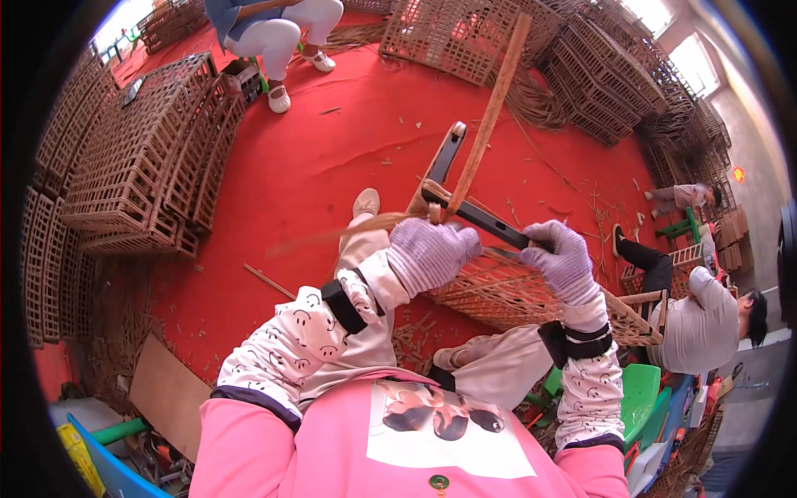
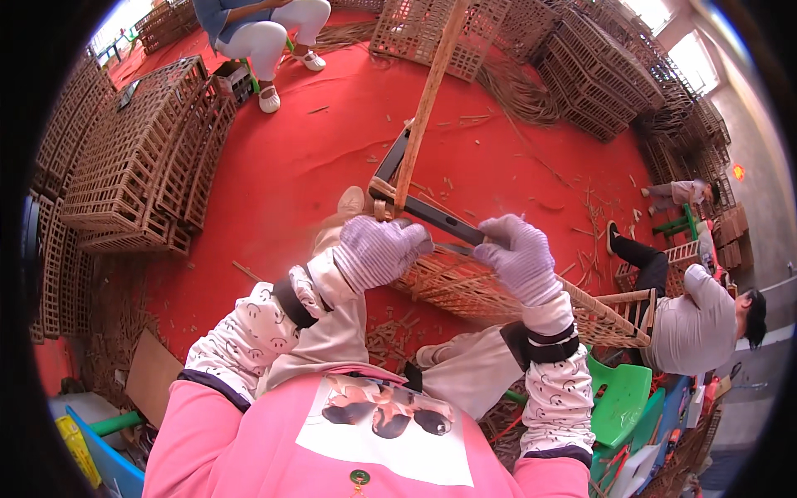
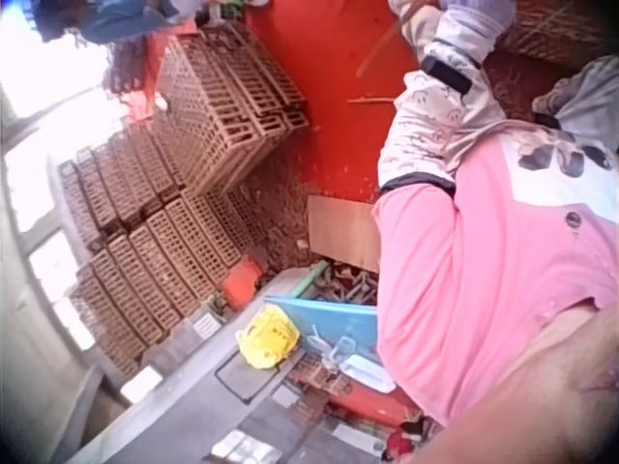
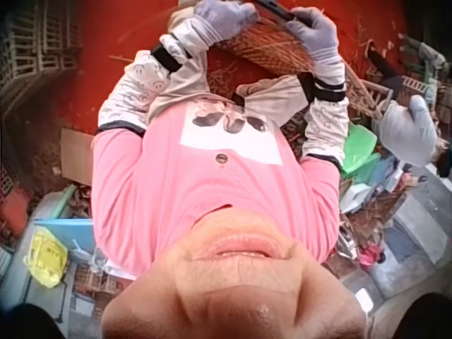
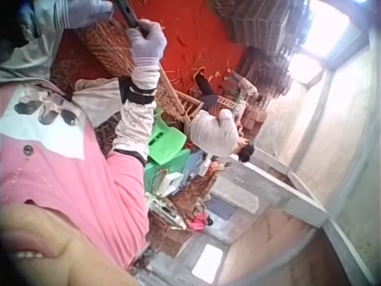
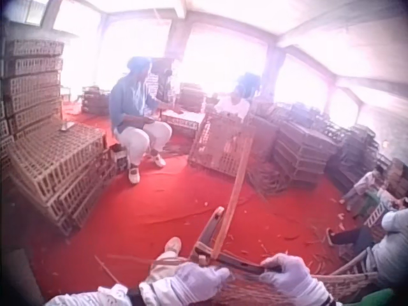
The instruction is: The person is weaving bamboo strips to create a large wicker or bamboo structure, likely a basket or part of furniture, using a pneumatic stapler to secure joints.
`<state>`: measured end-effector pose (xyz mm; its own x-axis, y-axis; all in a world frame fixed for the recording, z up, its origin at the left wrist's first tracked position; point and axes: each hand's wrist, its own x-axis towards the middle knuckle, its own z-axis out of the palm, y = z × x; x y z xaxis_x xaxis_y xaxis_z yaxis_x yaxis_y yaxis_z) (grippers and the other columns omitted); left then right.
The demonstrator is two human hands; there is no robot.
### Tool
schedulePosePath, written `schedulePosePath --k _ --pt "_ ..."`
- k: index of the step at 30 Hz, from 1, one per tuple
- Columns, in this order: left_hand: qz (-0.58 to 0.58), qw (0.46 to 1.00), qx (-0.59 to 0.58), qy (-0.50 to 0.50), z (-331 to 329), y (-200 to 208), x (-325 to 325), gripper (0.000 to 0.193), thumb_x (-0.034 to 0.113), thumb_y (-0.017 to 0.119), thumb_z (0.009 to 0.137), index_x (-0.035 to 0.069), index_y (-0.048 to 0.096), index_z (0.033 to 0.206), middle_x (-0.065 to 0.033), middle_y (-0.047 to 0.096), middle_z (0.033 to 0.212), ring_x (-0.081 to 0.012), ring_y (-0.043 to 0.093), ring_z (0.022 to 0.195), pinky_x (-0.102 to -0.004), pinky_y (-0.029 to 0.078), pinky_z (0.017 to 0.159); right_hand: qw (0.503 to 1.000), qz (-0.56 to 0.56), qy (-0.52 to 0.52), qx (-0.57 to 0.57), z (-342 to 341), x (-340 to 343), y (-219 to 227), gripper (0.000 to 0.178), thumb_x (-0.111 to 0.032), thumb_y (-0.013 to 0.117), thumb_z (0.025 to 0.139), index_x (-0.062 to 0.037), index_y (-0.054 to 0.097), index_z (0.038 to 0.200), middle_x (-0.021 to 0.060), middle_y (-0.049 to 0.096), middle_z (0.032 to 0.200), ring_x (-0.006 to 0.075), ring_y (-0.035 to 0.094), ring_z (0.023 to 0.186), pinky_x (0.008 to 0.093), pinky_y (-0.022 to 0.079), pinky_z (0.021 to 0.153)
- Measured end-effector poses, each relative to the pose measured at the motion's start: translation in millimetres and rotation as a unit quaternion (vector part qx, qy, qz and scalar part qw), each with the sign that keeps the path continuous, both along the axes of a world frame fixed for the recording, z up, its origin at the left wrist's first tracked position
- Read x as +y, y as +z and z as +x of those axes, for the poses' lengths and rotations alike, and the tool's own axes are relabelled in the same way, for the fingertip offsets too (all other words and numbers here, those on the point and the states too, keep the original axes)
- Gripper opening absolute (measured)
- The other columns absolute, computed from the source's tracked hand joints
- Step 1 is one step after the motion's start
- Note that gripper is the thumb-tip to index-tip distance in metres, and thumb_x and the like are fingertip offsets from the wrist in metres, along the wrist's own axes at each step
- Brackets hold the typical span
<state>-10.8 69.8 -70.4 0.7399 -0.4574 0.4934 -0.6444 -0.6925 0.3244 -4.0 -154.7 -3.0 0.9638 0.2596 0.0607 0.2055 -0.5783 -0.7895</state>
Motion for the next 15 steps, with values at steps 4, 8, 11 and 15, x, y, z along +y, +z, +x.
schedulePosePath --k 4,8,11,15 --pt "-0.055 0.998 0.006 0.007 13.5 -3.4 23.9 0.008 0.025 0.061 0.079 0.018 0.061 0.083 -0.006 0.061 0.067 -0.0251 0.06 0.054 -0.0349 0.047 0.045 1.0 -0.007 -0.016 0.019 1.7 -4.3 1.9 0.025 0.003 0.07 0.07 0.0011 0.06 0.093 0.0055 0.061 0.077 0.0092 0.056 0.071 0.0246 0.047 0.065" --pt "-0.087 0.995 0.025 0.035 8.4 -11.4 20.5 0.009 0.026 0.058 0.081 0.017 0.06 0.082 -0.0062 0.063 0.07 -0.0259 0.062 0.055 -0.038 0.048 0.045 1.0 0.009 0.004 0.026 6.1 -0.4 2.6 0.026 0.004 0.07 0.069 0.0012 0.061 0.094 0.0039 0.06 0.076 0.0093 0.056 0.072 0.0243 0.046 0.065" --pt "-0.173 0.985 0.004 0.02 -15.9 -0.5 -1.6 0.01 0.017 0.062 0.078 0.016 0.063 0.088 -0.0059 0.064 0.088 -0.0246 0.064 0.066 -0.0341 0.051 0.053 0.997 0.024 -0.019 0.073 7.3 2.0 3.2 0.025 0.003 0.07 0.07 0.0017 0.061 0.093 0.0041 0.062 0.082 0.0091 0.056 0.074 0.024 0.047 0.066" --pt "-0.28 0.954 0.101 -0.036 -45.6 2.5 -33.2 0.017 0.01 0.063 0.075 0.011 0.064 0.092 -0.0124 0.061 0.103 -0.0283 0.064 0.081 -0.0317 0.052 0.066 0.99 0.065 -0.023 0.121 7.0 1.2 5.0 0.026 0.004 0.069 0.071 0.0013 0.06 0.095 0.0047 0.062 0.086 0.0092 0.057 0.078 0.024 0.048 0.069"
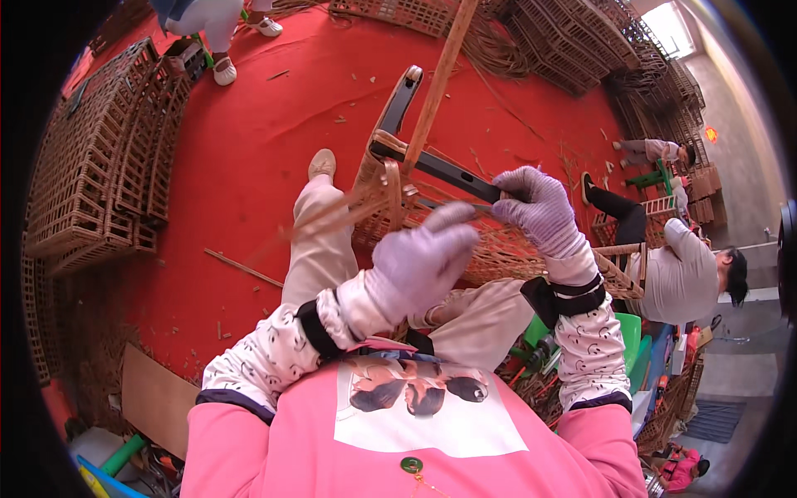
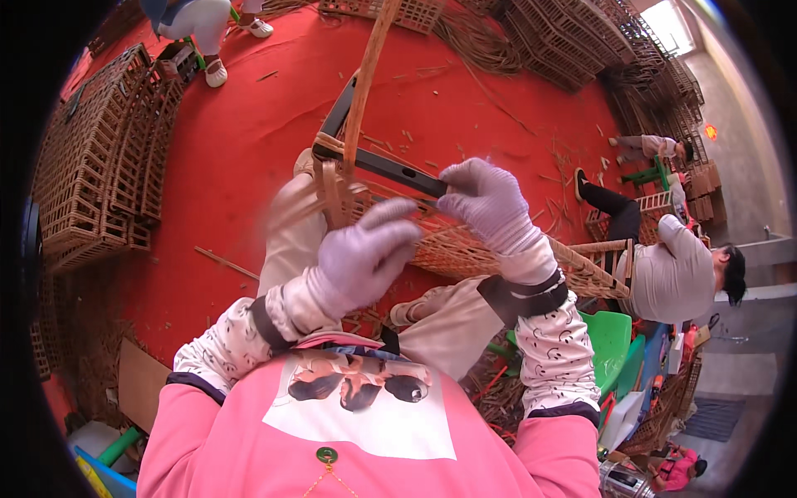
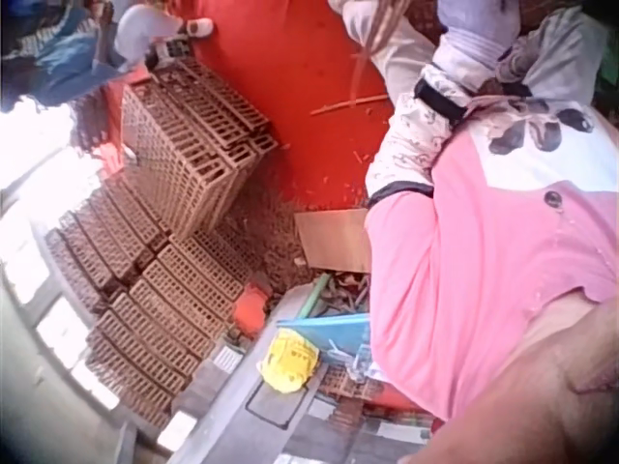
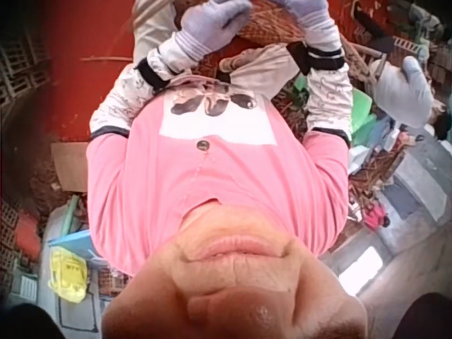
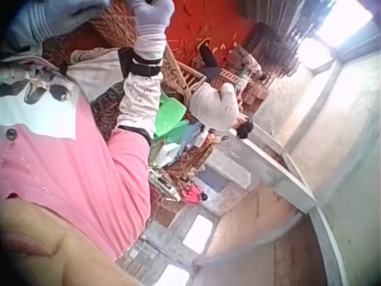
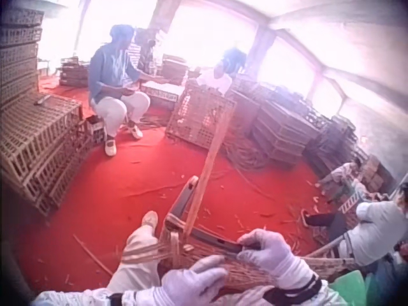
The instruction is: The person is weaving bamboo strips to create a large wicker or bamboo structure, likely a basket or part of furniture, using a pneumatic stapler to secure joints.
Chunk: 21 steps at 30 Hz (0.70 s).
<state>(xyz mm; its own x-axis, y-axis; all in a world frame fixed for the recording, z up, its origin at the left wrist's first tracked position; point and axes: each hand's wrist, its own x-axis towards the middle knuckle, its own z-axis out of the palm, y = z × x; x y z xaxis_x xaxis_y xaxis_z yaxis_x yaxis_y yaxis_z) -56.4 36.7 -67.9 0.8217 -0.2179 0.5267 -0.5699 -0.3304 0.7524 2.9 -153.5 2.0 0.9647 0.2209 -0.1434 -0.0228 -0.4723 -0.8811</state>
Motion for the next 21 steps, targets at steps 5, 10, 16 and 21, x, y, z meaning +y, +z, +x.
schedulePosePath --k 5,10,16,21 --pt "0.021 0.974 0.21 -0.088 26.6 4.5 -22.3 0.015 0.013 0.061 0.078 0.006 0.062 0.091 -0.0157 0.06 0.096 -0.0259 0.062 0.074 -0.0315 0.049 0.064 1.0 -0.004 0.021 -0.016 -5.7 -3.7 -4.7 0.029 0.005 0.069 0.071 0.001 0.059 0.098 0.0047 0.062 0.086 0.0094 0.058 0.081 0.0243 0.049 0.072" --pt "-0.185 0.934 0.27 -0.142 3.8 1.9 -34.2 0.016 0.014 0.061 0.081 0.002 0.058 0.091 -0.0051 0.053 0.077 -0.0112 0.052 0.075 -0.025 0.044 0.066 0.992 -0.04 0.071 -0.093 -11.6 -3.1 -7.3 0.031 0.005 0.067 0.073 0.0017 0.058 0.102 0.008 0.063 0.093 0.0105 0.059 0.082 0.0251 0.05 0.074" --pt "-0.055 0.972 0.198 -0.113 -15.3 51.9 -16.5 0.01 0.003 0.06 0.079 0.004 0.052 0.085 0.0003 0.053 0.074 -0.0048 0.047 0.067 -0.0218 0.042 0.06 0.979 -0.043 0.094 -0.177 -30.2 -3.3 -13.4 0.038 0.001 0.069 0.071 -0.0005 0.055 0.107 0.0125 0.064 0.094 0.0161 0.063 0.085 0.0271 0.051 0.075" --pt "0.077 0.99 0.057 -0.107 28.9 96.7 -17.4 0.01 0.001 0.06 0.073 0.004 0.053 0.079 -0.0059 0.055 0.066 -0.0122 0.052 0.06 -0.0249 0.044 0.057 0.955 -0.174 0.019 -0.241 -53.8 2.0 -12.7 0.045 -0.011 0.073 0.066 -0.0054 0.052 0.105 0.0129 0.064 0.085 0.0295 0.064 0.078 0.0362 0.051 0.068"
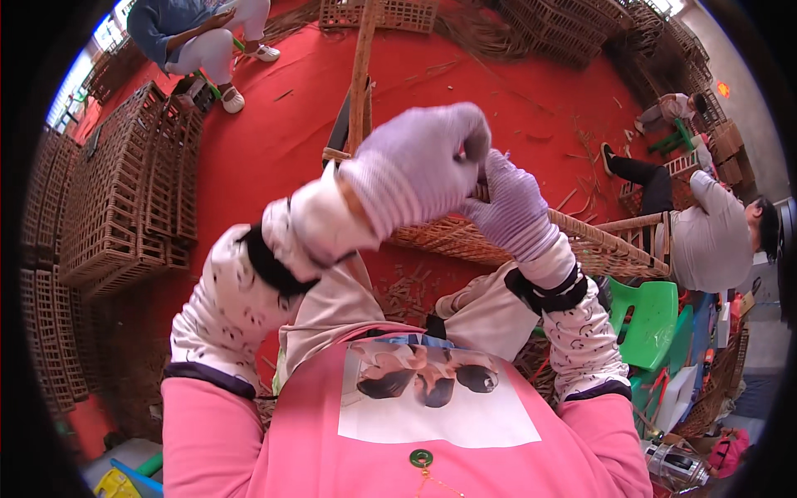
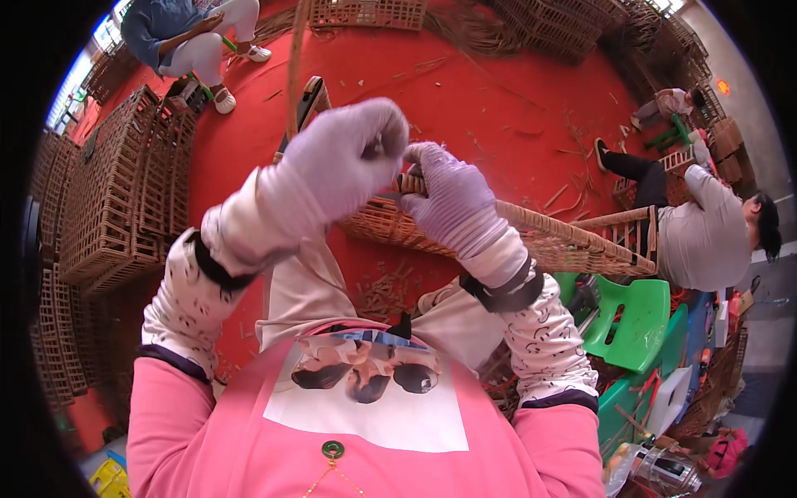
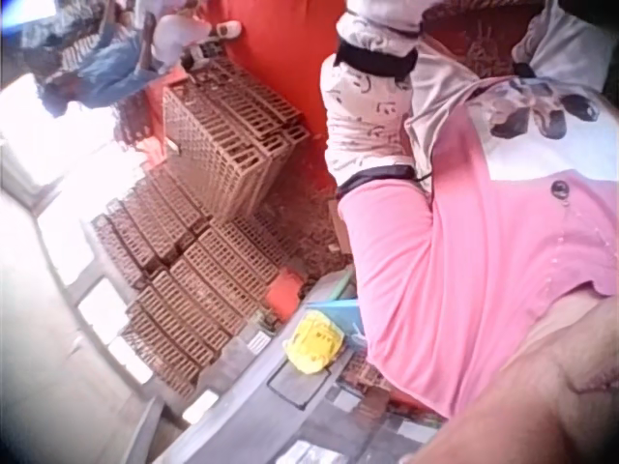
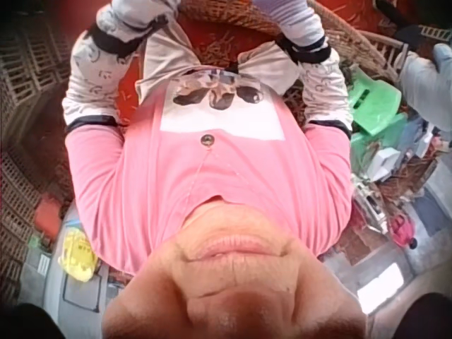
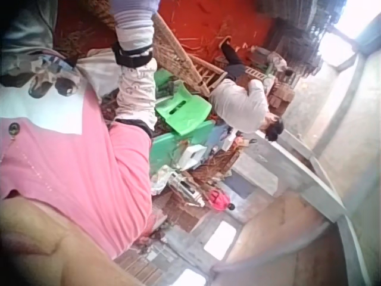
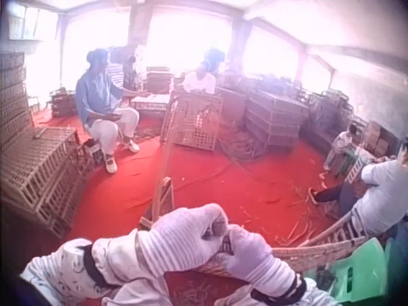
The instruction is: The person is weaving bamboo strips to create a large wicker or bamboo structure, likely a basket or part of furniture, using a pneumatic stapler to secure joints.
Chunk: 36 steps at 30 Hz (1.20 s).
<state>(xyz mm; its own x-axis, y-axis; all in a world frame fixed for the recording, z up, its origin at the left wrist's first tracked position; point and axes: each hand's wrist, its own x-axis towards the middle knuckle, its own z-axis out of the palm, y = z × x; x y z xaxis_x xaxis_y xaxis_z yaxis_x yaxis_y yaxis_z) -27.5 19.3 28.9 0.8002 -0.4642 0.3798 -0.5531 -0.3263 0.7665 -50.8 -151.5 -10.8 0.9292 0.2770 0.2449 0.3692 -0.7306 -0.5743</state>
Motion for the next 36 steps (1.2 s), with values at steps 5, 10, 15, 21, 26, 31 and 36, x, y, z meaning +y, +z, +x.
schedulePosePath --k 5,10,15,21,26,31,36 --pt "0.036 0.999 0.033 -0.02 54.2 -15.4 -17.6 0.013 0.006 0.065 0.071 0.003 0.056 0.08 -0.0047 0.056 0.068 -0.0118 0.053 0.064 -0.0276 0.045 0.059 0.995 0.043 -0.053 -0.076 -12.7 9.4 -20.6 0.049 -0.017 0.075 0.064 -0.0074 0.049 0.104 0.0096 0.063 0.077 0.0301 0.063 0.073 0.0391 0.05 0.063" --pt "0.079 0.988 0.132 -0.019 80.1 -41.0 -30.4 0.016 0.007 0.068 0.068 0.003 0.057 0.079 -0.0029 0.057 0.07 -0.0128 0.054 0.066 -0.0269 0.047 0.063 0.986 0.053 -0.052 -0.15 -8.5 13.3 -24.9 0.043 -0.024 0.076 0.064 -0.0082 0.053 0.097 0.0084 0.061 0.072 0.028 0.061 0.066 0.0393 0.047 0.059" --pt "-0.017 0.988 0.135 -0.072 86.5 -50.4 -40.5 0.015 0.008 0.067 0.068 0.004 0.054 0.076 -0.0013 0.054 0.07 -0.0096 0.049 0.064 -0.0262 0.042 0.057 0.972 -0.058 -0.057 -0.22 -8.9 10.1 -15.6 0.028 -0.023 0.072 0.068 -0.008 0.055 0.084 0.0076 0.056 0.07 0.0232 0.059 0.062 0.0353 0.047 0.056" --pt "0.111 0.978 0.175 0.031 73.3 -50.3 -26.1 0.028 0.025 0.067 0.073 0.006 0.058 0.092 -0.0122 0.062 0.08 -0.0253 0.062 0.078 -0.0335 0.049 0.07 0.971 -0.183 -0.059 -0.144 -10.0 24.1 -12.8 0.02 -0.027 0.063 0.073 -0.01 0.055 0.082 0.0095 0.053 0.075 0.0285 0.059 0.064 0.0396 0.048 0.057" --pt "0.007 0.985 -0.117 0.126 26.0 -27.3 -18.7 0.028 0.022 0.066 0.078 0.004 0.056 0.097 -0.0117 0.063 0.082 -0.0215 0.063 0.068 -0.0311 0.05 0.064 0.987 -0.132 -0.043 -0.083 -12.7 16.8 -8.0 0.024 -0.028 0.066 0.072 -0.0095 0.057 0.084 0.0113 0.055 0.077 0.0327 0.06 0.066 0.0421 0.049 0.056" --pt "-0.09 0.989 0.118 0.021 -37.1 -56.3 14.4 0.023 0.016 0.063 0.081 0.001 0.059 0.098 -0.01 0.064 0.079 -0.0127 0.06 0.067 -0.0246 0.048 0.062 0.99 -0.111 -0.03 -0.084 2.7 16.7 -11.1 0.021 -0.027 0.066 0.072 -0.0098 0.058 0.08 0.0117 0.058 0.079 0.0321 0.06 0.072 0.04 0.05 0.063" --pt "-0.273 0.882 0.383 0.01 -46.4 -83.9 10.6 0.045 0.013 0.061 0.079 0.001 0.045 0.119 -0.0015 0.053 0.068 -0.0068 0.047 0.056 -0.0217 0.04 0.05 0.999 0.016 -0.002 -0.027 4.2 13.8 1.9 0.02 -0.019 0.073 0.067 -0.0076 0.061 0.079 0.0111 0.058 0.075 0.0288 0.059 0.067 0.0358 0.048 0.059"
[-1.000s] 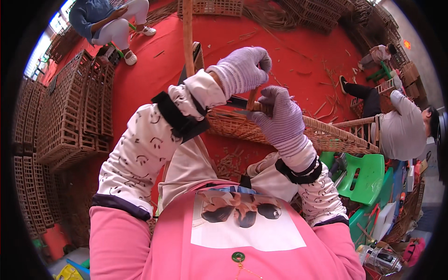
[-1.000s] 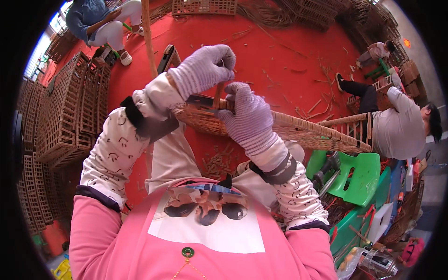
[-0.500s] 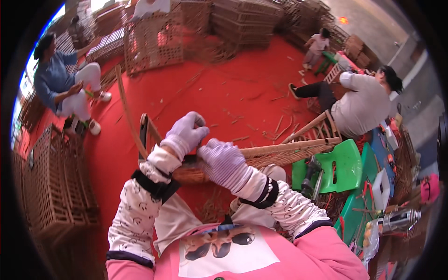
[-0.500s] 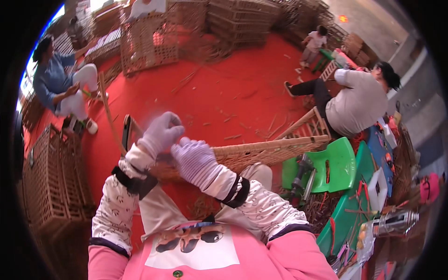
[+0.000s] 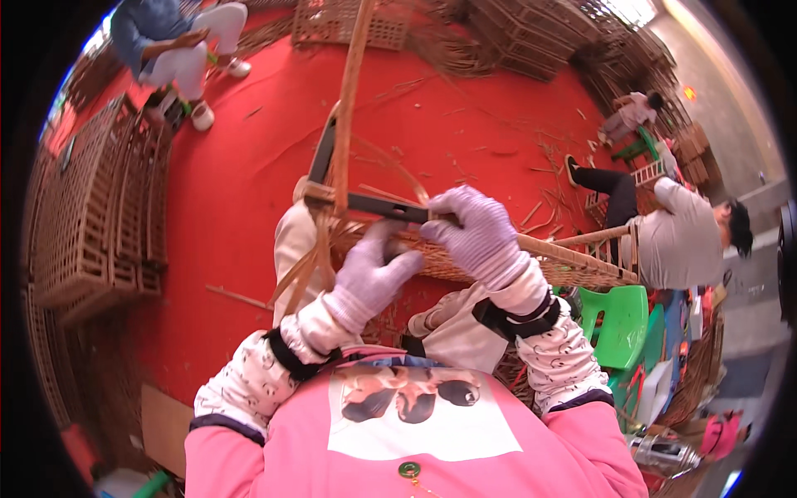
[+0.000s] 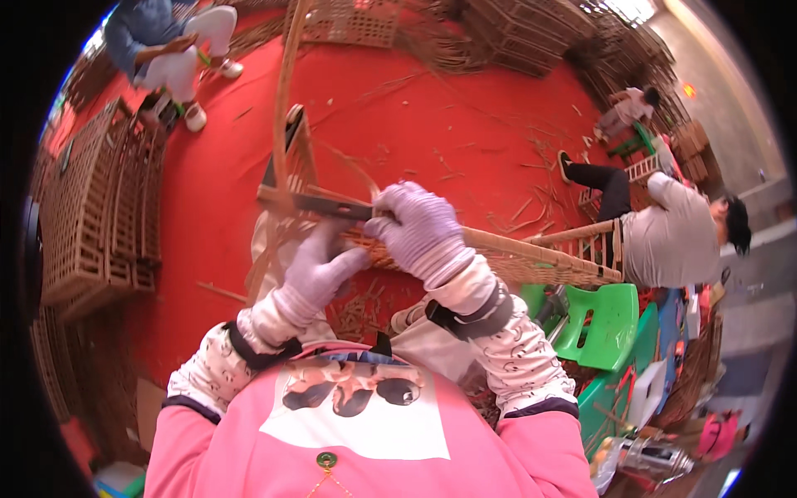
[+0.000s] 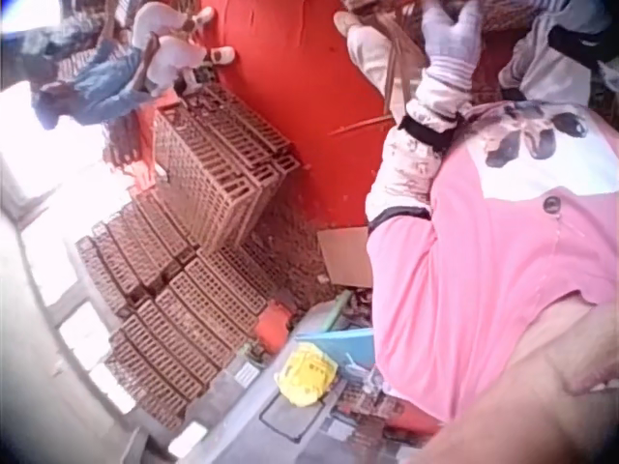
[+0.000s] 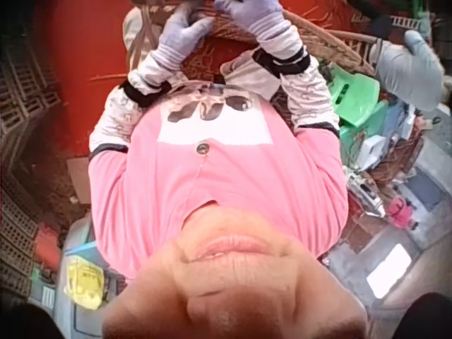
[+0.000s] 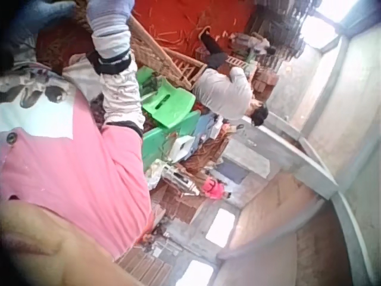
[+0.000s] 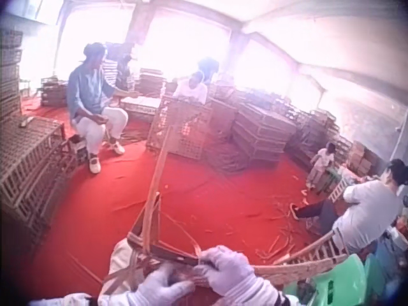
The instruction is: The person is weaving bamboo strips to create a large wicker or bamboo structure, likely a basket or part of furniture, using a pneumatic stapler to secure joints.
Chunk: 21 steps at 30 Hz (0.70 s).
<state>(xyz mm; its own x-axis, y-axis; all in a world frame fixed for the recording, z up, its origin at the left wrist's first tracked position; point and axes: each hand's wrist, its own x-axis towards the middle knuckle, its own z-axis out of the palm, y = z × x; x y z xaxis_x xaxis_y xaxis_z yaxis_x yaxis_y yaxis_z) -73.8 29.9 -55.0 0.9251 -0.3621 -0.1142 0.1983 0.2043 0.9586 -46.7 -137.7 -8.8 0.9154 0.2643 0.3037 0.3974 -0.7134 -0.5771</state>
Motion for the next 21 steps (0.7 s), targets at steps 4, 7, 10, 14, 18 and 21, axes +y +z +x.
schedulePosePath --k 4,7,10,14,18,21 --pt "-0.09 0.991 0.074 -0.064 13.0 -0.2 -7.7 0.061 0.012 0.062 0.078 0.006 0.032 0.13 -0.0022 0.055 0.068 -0.0075 0.048 0.044 -0.0209 0.038 0.038 0.998 0.037 0.01 0.059 -1.8 4.2 -3.6 0.022 -0.013 0.073 0.068 -0.0044 0.061 0.084 0.0124 0.059 0.077 0.0272 0.061 0.068 0.034 0.049 0.061" --pt "-0.045 0.986 0.087 -0.133 26.8 -2.1 -2.4 0.047 0.015 0.062 0.075 0.003 0.042 0.115 -0.0051 0.055 0.068 -0.0104 0.048 0.041 -0.0232 0.039 0.036 0.998 0.037 0.02 0.045 -3.3 3.0 -7.6 0.023 -0.01 0.072 0.068 -0.003 0.061 0.086 0.0128 0.061 0.079 0.0259 0.062 0.069 0.032 0.049 0.061" --pt "-0.012 0.99 0.1 -0.101 9.7 -2.0 -6.3 0.025 0.023 0.063 0.076 0.001 0.052 0.084 -0.005 0.055 0.065 -0.0118 0.049 0.045 -0.0252 0.04 0.04 0.997 0.052 0.022 0.051 -3.8 -2.0 -10.2 0.024 -0.009 0.073 0.067 -0.0024 0.061 0.087 0.013 0.061 0.08 0.0258 0.062 0.069 0.0312 0.05 0.061" --pt "0.106 0.99 -0.09 -0.024 -16.2 -2.1 0.7 0.023 0.023 0.065 0.078 0.004 0.053 0.078 -0.0019 0.05 0.059 -0.0091 0.045 0.051 -0.0266 0.04 0.047 0.998 0.05 0.045 0.019 -4.5 -1.6 -10.5 0.025 -0.007 0.072 0.067 -0.0025 0.061 0.088 0.0132 0.061 0.08 0.0265 0.062 0.069 0.0315 0.05 0.062" --pt "0.311 0.906 -0.287 -0.023 1.5 54.1 21.1 0.025 0.022 0.066 0.076 0.004 0.054 0.065 -0.0055 0.053 0.053 -0.0137 0.052 0.049 -0.0301 0.041 0.047 0.997 0.037 0.064 -0.017 -4.6 -6.6 -11.2 0.024 -0.007 0.071 0.068 -0.0036 0.06 0.089 0.013 0.062 0.08 0.0274 0.062 0.07 0.0323 0.05 0.061" --pt "0.43 0.799 -0.421 -0.002 20.9 71.6 8.2 0.027 0.032 0.062 0.077 0.008 0.054 0.068 -0.0122 0.057 0.058 -0.0308 0.058 0.055 -0.0394 0.045 0.051 0.997 -0.058 0.025 -0.039 -13.5 -2.5 0.0 0.022 -0.019 0.07 0.07 -0.0091 0.06 0.087 0.0116 0.062 0.082 0.0296 0.062 0.073 0.0369 0.051 0.064"
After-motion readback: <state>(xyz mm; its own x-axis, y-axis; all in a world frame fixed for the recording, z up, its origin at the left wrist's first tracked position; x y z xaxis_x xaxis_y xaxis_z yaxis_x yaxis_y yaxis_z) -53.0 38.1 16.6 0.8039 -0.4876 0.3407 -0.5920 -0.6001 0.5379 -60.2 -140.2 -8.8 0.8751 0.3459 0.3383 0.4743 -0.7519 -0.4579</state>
